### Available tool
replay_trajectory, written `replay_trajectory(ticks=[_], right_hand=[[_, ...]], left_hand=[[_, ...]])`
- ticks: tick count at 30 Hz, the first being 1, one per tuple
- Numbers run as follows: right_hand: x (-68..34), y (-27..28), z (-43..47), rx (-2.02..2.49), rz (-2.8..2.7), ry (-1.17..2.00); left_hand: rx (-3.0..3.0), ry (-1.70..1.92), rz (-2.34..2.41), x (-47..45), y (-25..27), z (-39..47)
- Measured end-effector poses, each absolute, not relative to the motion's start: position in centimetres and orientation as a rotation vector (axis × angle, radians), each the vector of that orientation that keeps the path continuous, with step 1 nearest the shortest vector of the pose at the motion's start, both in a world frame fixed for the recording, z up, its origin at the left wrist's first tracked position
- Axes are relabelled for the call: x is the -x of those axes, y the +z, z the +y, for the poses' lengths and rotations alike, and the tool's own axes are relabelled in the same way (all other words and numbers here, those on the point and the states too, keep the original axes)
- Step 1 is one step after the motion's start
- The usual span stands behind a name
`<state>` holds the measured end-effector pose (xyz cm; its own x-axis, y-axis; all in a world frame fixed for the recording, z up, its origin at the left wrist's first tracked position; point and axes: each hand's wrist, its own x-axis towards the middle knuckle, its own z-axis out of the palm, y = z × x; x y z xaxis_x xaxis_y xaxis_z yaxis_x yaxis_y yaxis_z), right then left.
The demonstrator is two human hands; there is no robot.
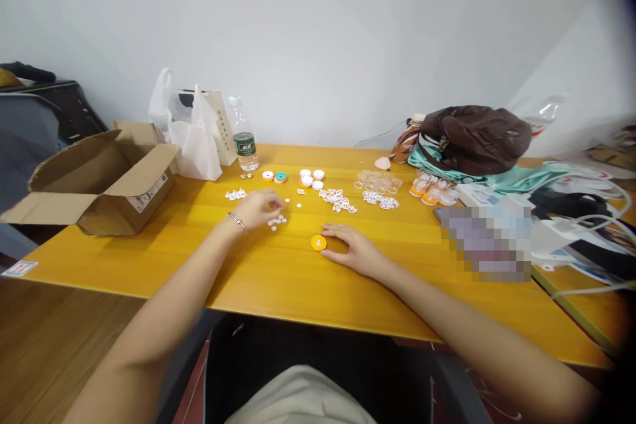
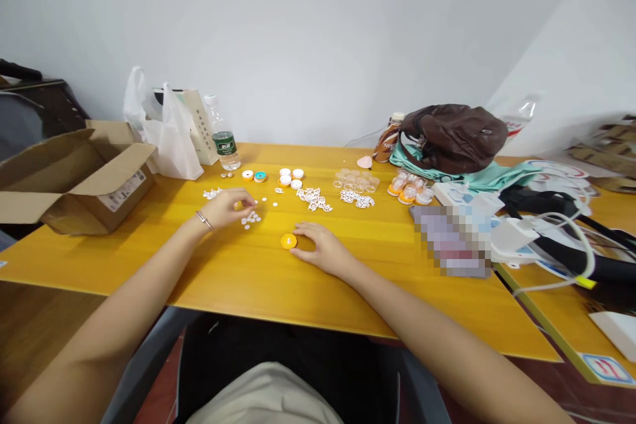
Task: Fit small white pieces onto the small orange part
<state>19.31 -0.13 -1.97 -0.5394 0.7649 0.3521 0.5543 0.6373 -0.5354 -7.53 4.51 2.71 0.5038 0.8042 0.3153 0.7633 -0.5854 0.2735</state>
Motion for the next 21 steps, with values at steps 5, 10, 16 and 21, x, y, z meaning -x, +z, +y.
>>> replay_trajectory(ticks=[5, 10, 16, 21], right_hand=[[-18.9, -2.0, 0.2, 0.976, -2.276, 0.485], [-18.6, -2.3, 0.6, 0.932, -2.279, 0.468], [-18.7, -2.4, 0.7, 0.907, -2.298, 0.457], [-18.8, -2.3, 0.8, 0.910, -2.303, 0.452]], left_hand=[[-2.657, 0.765, 0.915, 2.8, 0.9, 2.0], [-2.753, 0.678, 0.977, 1.3, -0.1, 1.8], [-2.772, 0.628, 0.965, 1.4, -0.4, 1.8], [-2.815, 0.653, 0.888, 1.5, -0.7, 1.7]])
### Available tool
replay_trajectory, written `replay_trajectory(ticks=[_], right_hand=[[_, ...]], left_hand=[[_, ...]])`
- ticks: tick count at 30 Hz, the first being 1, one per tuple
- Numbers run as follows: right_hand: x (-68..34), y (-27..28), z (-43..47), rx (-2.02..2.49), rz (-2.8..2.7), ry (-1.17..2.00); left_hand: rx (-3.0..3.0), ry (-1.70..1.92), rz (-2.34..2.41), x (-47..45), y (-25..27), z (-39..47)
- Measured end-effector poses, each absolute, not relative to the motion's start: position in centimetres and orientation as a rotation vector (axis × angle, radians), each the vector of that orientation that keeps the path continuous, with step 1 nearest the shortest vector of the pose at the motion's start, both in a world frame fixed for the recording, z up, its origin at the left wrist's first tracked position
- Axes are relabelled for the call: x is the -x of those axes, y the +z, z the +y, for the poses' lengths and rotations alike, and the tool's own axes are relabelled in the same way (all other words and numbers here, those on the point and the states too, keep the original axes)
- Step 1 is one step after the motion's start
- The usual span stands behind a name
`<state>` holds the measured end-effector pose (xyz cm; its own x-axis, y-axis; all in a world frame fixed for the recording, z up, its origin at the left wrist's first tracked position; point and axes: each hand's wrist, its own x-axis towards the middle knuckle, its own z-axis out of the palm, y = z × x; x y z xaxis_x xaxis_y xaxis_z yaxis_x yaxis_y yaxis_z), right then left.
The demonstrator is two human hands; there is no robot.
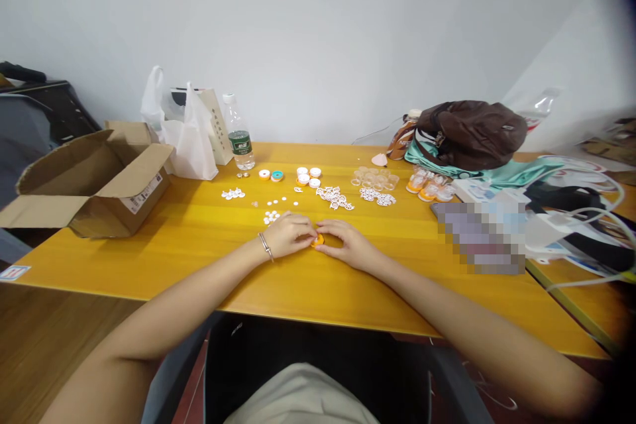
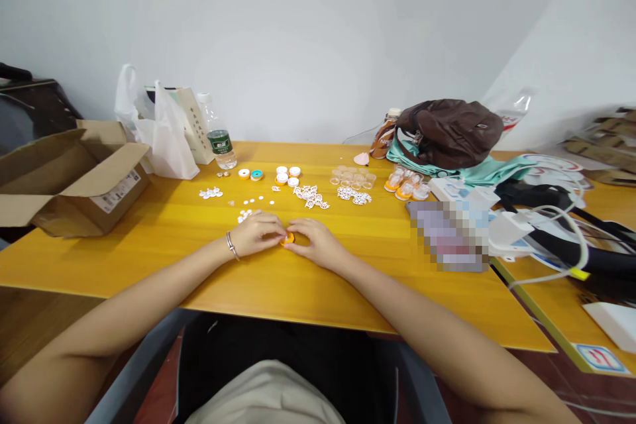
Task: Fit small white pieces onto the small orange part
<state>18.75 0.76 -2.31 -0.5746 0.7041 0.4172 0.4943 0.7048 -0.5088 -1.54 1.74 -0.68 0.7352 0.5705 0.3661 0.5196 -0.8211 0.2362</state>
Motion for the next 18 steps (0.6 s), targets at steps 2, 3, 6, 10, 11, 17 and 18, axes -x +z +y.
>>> replay_trajectory(ticks=[2, 3, 6, 10, 11, 17, 18], right_hand=[[-18.75, -2.38, 0.80, 0.912, -2.296, 0.455], [-18.75, -2.43, 0.82, 0.911, -2.293, 0.456], [-18.74, -2.51, 0.86, 0.913, -2.281, 0.452], [-18.74, -2.43, 0.82, 0.911, -2.280, 0.463], [-18.75, -2.40, 0.79, 0.911, -2.278, 0.466], [-18.79, -2.35, 0.65, 0.925, -2.257, 0.473], [-18.80, -2.34, 0.63, 0.924, -2.256, 0.478]], left_hand=[[-2.883, 0.648, 0.844, 1.64, -0.60, 1.65], [-2.918, 0.638, 0.823, 1.68, -0.55, 1.60], [-2.937, 0.640, 0.791, 1.63, -0.46, 1.50], [-2.732, 0.735, 0.777, 1.40, -0.62, 1.60], [-2.676, 0.753, 0.776, 1.39, -0.66, 1.65], [-2.502, 0.760, 0.888, 1.82, -0.64, 1.68], [-2.500, 0.751, 0.897, 1.88, -0.63, 1.64]])
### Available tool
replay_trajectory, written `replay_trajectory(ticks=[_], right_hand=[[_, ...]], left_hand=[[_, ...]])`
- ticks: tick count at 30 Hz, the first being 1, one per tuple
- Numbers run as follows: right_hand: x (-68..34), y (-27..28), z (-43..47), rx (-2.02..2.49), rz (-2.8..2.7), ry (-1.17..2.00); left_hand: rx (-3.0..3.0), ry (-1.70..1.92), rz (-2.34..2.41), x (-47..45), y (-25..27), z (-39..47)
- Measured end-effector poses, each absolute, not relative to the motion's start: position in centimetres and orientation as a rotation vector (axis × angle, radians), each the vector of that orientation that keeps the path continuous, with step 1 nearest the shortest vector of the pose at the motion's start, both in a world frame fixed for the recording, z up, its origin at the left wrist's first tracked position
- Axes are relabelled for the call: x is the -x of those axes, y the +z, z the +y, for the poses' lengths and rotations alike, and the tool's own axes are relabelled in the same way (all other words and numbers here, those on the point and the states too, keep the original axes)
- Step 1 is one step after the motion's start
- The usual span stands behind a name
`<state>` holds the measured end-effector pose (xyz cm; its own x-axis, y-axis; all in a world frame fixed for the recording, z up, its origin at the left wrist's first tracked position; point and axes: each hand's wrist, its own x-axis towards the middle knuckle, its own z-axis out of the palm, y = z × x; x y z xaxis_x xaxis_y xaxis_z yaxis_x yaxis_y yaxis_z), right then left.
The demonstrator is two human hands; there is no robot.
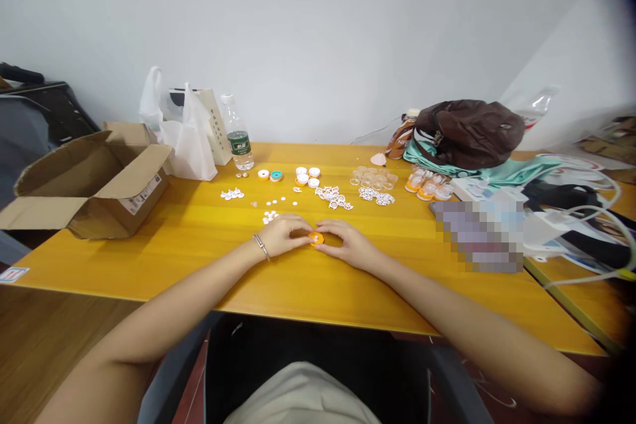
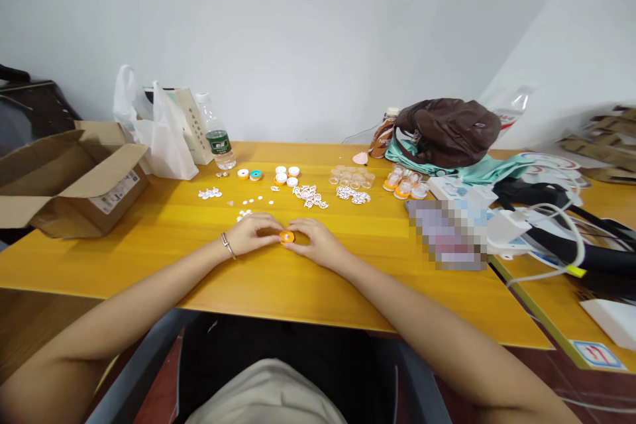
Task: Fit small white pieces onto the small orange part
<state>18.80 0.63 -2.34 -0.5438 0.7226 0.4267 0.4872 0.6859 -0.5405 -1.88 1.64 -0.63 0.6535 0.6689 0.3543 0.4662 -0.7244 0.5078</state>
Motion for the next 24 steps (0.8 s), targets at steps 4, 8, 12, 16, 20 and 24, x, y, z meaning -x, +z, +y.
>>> replay_trajectory(ticks=[4, 8, 12, 16, 20, 24], right_hand=[[-18.86, -2.29, 0.62, 0.934, -2.246, 0.493], [-18.98, -2.31, 0.70, 0.980, -2.260, 0.463], [-19.06, -2.46, 0.80, 0.965, -2.264, 0.476], [-19.10, -2.62, 0.78, 0.928, -2.240, 0.544], [-19.22, -2.61, 0.53, 0.974, -2.192, 0.526], [-19.42, -2.41, 0.22, 1.011, -2.175, 0.545]], left_hand=[[-2.488, 0.726, 0.903, 1.80, -0.58, 1.35], [-2.452, 0.721, 0.900, 1.60, -0.53, 1.01], [-2.449, 0.723, 0.915, 1.58, -0.61, 0.92], [-2.458, 0.735, 0.930, 1.58, -0.75, 0.96], [-2.475, 0.740, 0.929, 1.48, -0.79, 0.87], [-2.522, 0.760, 0.921, 1.35, -0.76, 0.70]])
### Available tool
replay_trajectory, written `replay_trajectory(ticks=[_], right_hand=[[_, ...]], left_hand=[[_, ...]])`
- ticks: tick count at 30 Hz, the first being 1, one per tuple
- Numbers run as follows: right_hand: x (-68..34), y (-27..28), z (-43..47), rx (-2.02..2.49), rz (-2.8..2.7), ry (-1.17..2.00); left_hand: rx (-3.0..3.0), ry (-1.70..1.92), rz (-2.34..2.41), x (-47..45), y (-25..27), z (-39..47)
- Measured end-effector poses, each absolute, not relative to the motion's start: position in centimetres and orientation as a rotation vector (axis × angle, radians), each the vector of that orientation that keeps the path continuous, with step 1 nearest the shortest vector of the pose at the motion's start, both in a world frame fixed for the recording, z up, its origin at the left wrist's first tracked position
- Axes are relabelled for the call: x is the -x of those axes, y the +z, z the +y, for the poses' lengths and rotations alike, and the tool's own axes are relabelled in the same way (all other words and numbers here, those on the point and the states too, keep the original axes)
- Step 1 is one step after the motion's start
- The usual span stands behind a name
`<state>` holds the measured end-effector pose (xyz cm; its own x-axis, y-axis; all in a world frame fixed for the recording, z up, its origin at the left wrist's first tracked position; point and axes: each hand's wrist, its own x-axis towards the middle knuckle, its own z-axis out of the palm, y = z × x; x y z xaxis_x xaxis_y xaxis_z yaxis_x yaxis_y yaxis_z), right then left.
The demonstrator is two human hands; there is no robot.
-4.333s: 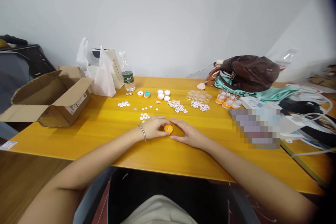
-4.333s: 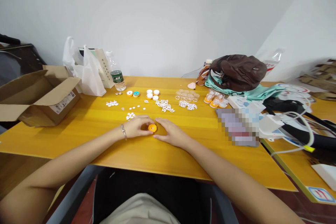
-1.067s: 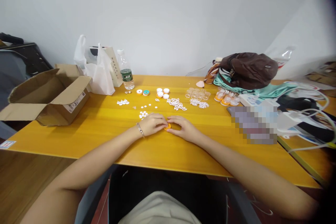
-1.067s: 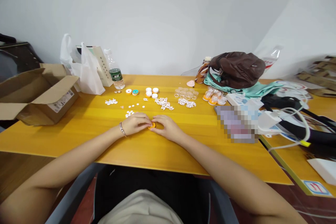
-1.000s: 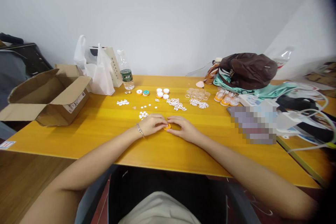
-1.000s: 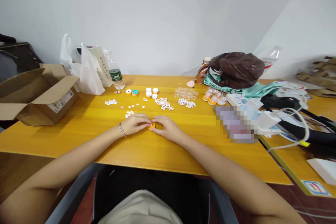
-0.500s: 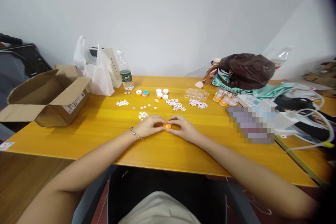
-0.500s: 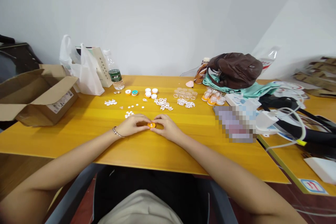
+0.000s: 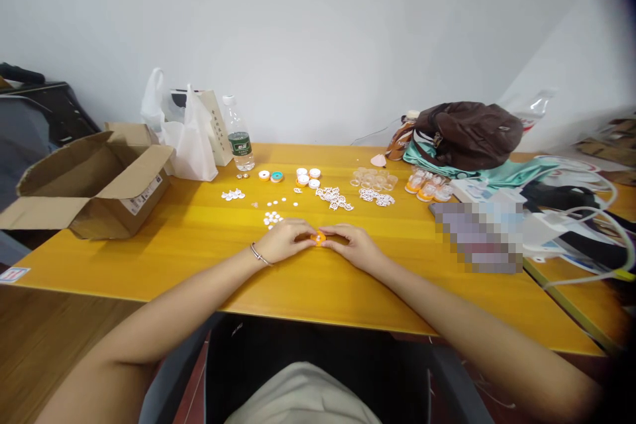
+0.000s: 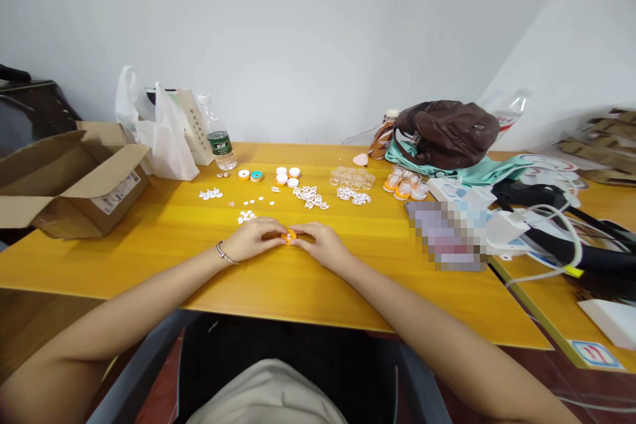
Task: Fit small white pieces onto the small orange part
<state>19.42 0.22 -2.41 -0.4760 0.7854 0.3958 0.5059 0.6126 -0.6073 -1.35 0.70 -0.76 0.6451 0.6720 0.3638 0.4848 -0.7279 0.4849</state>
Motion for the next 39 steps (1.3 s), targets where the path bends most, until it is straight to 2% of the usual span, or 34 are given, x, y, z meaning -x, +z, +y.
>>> replay_trajectory(ticks=[14, 39], right_hand=[[-19.47, -2.39, 0.02, 0.990, -2.263, 0.345], [-19.43, -2.34, -0.09, 0.983, -2.274, 0.336]], left_hand=[[-2.706, 0.834, 0.908, 1.48, -1.45, 0.90], [-2.800, 0.799, 0.879, 1.49, -1.28, 0.83]])
